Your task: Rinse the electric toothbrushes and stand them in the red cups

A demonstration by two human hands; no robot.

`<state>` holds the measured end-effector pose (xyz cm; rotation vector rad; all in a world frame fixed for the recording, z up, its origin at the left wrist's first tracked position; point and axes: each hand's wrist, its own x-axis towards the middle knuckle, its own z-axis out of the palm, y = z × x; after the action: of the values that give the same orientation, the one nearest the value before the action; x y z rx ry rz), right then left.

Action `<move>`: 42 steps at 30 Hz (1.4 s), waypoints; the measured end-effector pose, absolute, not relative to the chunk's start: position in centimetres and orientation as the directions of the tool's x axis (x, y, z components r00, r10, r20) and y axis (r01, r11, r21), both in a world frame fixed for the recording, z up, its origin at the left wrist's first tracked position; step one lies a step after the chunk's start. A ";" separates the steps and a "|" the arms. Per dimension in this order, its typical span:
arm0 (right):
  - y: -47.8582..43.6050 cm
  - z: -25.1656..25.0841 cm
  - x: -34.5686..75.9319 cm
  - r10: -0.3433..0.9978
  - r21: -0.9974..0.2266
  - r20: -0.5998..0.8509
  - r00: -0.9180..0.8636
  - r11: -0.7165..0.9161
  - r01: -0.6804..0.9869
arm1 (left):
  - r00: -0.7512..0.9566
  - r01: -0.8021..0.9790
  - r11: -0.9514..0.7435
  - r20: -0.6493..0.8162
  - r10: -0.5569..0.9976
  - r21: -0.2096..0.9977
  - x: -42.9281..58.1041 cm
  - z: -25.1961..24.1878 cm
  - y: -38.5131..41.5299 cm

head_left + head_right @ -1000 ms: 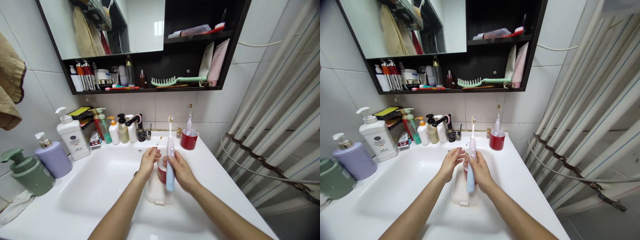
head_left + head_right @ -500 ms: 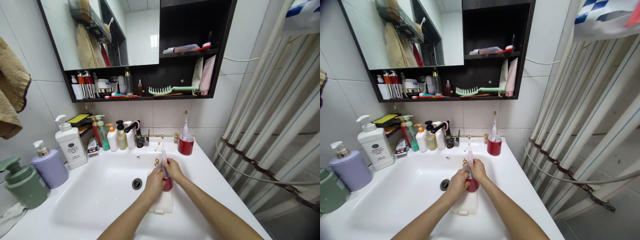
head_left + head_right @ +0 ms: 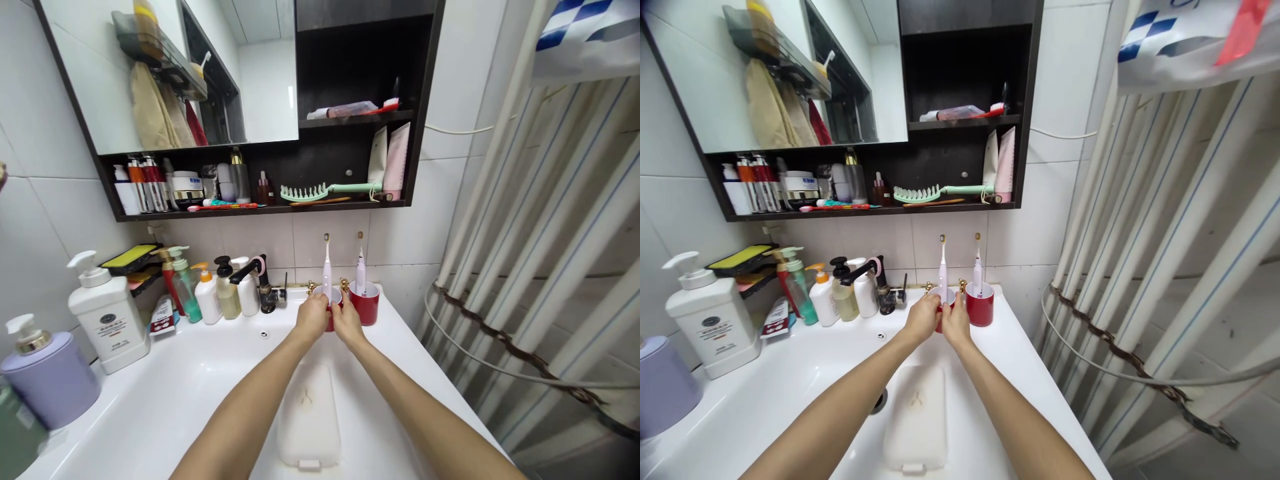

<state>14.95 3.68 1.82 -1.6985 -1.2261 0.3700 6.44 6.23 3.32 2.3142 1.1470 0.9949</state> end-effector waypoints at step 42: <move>-2.6 8.2 13.1 0.811 -0.920 0.391 0.434 0.356 0.163 | 0.479 -0.280 0.190 -0.034 0.877 0.941 5.3 9.4 -1.4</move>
<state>13.06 -2.60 8.20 -1.1564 -1.0675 0.5419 5.29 -1.40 9.36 1.0836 0.6792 0.9078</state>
